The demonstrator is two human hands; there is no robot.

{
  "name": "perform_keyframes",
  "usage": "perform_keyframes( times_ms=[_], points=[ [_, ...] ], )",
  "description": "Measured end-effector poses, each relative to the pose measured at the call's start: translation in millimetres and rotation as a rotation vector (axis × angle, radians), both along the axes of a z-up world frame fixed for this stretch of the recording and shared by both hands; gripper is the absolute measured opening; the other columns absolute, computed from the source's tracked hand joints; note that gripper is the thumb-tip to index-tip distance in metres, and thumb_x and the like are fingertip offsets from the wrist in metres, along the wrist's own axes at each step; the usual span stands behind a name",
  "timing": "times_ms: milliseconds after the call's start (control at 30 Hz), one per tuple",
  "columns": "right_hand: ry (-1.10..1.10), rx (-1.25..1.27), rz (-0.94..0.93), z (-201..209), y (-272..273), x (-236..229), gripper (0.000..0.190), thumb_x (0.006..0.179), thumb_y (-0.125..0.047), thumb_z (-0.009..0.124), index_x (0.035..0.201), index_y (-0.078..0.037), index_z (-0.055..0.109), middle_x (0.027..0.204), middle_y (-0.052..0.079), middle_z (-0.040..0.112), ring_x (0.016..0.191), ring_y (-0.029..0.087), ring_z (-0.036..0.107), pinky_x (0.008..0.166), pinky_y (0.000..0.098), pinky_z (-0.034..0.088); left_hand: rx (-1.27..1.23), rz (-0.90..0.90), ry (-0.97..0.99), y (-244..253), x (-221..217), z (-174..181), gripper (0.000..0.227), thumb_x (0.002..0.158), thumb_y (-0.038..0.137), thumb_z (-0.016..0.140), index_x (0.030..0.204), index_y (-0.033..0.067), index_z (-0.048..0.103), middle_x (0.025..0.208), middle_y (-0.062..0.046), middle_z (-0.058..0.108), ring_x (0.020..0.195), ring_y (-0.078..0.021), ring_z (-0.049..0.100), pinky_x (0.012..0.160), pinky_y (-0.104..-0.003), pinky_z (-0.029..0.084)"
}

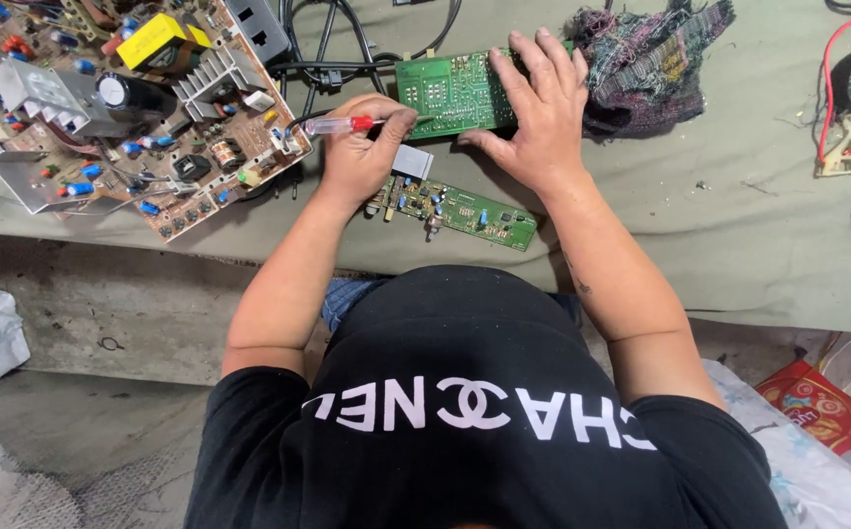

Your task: Inspecting and manipulating electronic circuit boards using hand tools on a workbench.

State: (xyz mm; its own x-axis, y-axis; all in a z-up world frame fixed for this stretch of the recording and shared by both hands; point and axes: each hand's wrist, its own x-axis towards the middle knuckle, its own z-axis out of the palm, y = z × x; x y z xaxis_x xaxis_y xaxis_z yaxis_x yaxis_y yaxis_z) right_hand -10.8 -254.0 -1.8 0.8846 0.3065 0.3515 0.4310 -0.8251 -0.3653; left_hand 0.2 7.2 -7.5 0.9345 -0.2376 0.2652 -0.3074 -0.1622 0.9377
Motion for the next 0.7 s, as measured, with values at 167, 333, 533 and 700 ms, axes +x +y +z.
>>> perform_keyframes(
  times_ms=[167,333,533,700],
  points=[
    [0.006,0.002,-0.007,-2.3,0.2,0.6,0.087,0.094,-0.074,0.075,0.148,-0.008,0.058,0.152,0.015,0.048,0.143,0.040,0.039,0.113,0.0669,0.028,-0.017,0.064,-0.091,-3.5,-0.9,1.8,0.022,0.105,0.023,0.064,0.100,0.0053,0.075,0.088,-0.010,0.075,0.083,-0.0238,0.072,0.075,-0.037,0.058],
    [-0.021,0.008,-0.002,0.0,0.7,1.1,0.087,0.093,-0.075,0.073,0.146,-0.007,0.060,0.151,0.016,0.050,0.142,0.040,0.040,0.112,0.0671,0.029,-0.002,-0.014,-0.046,-1.3,1.1,5.1,0.020,0.103,0.023,0.068,0.096,0.0056,0.074,0.088,-0.010,0.075,0.081,-0.0237,0.071,0.075,-0.037,0.056],
    [-0.022,0.011,-0.014,1.5,1.1,0.8,0.086,0.092,-0.073,0.075,0.144,-0.006,0.061,0.150,0.016,0.051,0.140,0.041,0.043,0.110,0.0643,0.031,-0.014,0.055,-0.122,-3.0,1.0,8.2,0.021,0.106,0.019,0.063,0.098,0.0028,0.074,0.084,-0.010,0.074,0.077,-0.0243,0.072,0.073,-0.037,0.056],
    [0.000,0.006,-0.012,0.5,0.7,0.3,0.088,0.091,-0.073,0.079,0.146,-0.007,0.060,0.151,0.016,0.049,0.142,0.040,0.040,0.111,0.0664,0.029,-0.019,0.037,-0.093,-4.5,0.4,7.3,0.022,0.106,0.021,0.064,0.097,0.0040,0.076,0.085,-0.010,0.075,0.079,-0.0243,0.071,0.074,-0.037,0.056]
  ],
)
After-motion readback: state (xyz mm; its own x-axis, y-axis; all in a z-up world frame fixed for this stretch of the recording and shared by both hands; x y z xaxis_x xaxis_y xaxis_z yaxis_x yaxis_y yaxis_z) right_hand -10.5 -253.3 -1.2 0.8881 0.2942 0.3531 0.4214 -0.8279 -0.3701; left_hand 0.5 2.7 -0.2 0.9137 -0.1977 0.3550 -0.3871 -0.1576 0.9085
